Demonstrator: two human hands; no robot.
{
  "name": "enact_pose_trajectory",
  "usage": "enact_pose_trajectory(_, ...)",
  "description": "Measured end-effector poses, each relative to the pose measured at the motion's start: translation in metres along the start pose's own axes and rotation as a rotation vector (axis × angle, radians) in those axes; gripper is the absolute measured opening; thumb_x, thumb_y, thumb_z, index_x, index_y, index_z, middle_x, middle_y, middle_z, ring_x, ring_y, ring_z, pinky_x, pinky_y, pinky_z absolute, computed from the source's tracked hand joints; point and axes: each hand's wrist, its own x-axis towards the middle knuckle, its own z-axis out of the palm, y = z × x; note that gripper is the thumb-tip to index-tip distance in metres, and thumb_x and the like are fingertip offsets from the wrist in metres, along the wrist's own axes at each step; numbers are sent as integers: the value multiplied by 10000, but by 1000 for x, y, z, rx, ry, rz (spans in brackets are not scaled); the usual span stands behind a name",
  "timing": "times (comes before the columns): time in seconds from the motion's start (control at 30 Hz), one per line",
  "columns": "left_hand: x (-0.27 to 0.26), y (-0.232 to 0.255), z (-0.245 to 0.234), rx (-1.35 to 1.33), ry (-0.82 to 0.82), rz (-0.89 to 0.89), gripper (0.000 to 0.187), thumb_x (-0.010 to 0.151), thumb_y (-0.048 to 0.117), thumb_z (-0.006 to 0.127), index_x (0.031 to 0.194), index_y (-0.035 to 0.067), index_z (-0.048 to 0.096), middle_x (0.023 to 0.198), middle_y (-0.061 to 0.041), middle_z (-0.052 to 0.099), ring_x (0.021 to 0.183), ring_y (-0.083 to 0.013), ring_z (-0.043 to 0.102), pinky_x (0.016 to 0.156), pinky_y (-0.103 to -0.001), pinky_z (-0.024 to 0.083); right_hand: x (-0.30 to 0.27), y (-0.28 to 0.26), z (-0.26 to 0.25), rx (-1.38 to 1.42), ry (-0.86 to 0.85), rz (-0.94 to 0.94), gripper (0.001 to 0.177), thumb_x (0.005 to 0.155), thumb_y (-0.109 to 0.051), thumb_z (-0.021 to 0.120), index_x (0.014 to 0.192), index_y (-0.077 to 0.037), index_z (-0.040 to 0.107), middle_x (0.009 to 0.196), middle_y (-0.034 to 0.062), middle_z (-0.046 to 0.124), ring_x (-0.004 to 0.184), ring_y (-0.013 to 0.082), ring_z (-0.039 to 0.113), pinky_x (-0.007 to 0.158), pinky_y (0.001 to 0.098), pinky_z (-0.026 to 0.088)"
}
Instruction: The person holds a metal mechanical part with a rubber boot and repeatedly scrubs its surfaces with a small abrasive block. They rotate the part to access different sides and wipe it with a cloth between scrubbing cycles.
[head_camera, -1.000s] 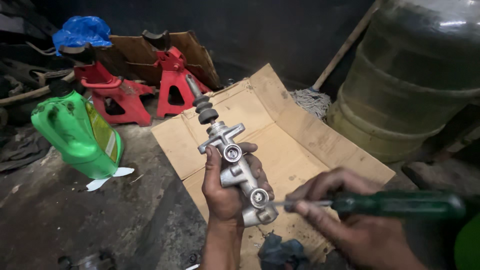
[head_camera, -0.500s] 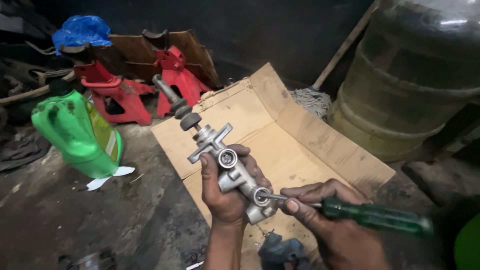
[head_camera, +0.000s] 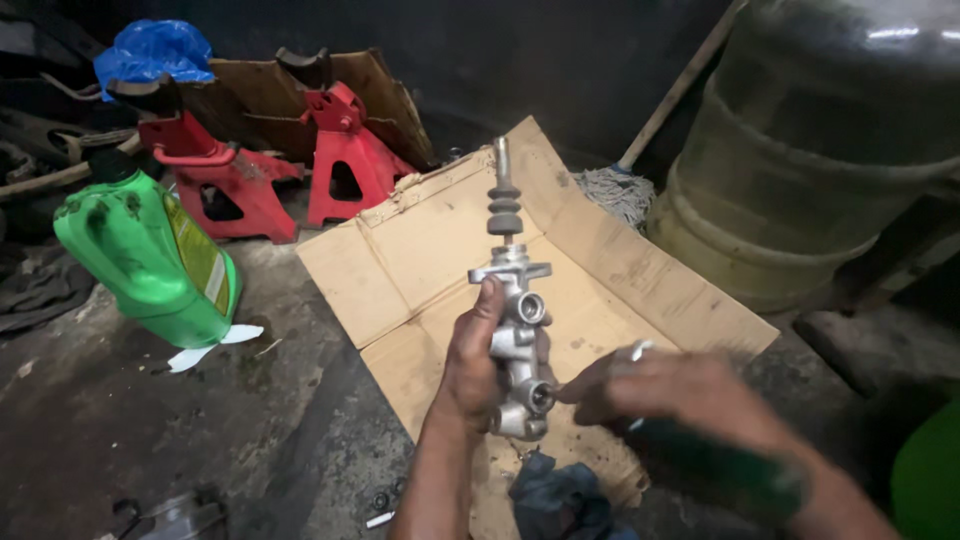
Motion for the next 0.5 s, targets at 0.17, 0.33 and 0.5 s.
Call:
enact_pose_trajectory(0.17,-7,4,-8,246,27,242,538,1009,506,560,1039,-26,626,735,-87,637,544,-217,660,485,-349,533,5,-1,20,-355,-42,886,108,883,-188,794,927,-100,750,911,63,738,892,201,687,807,309,597)
enact_pose_trajectory(0.33,-13,-3,11,108,151,604,552,1015,528,528,1057,-19,591,751,-94,618,587,-213,670,533,-356,569,13,19,30,599,601,1191,121,859,-30,693,907,79,667,928,206,757,914,315,770,867,446,584)
enact_pose_trajectory(0.5,-8,-2,13,-28,267,691,615,998,640,448,1046,37,557,730,-127,593,579,-250,624,549,-393,549,-13,48,39,1058,1034,1145,139,913,-93,584,1000,12,610,956,147,737,1003,296,681,953,437,551)
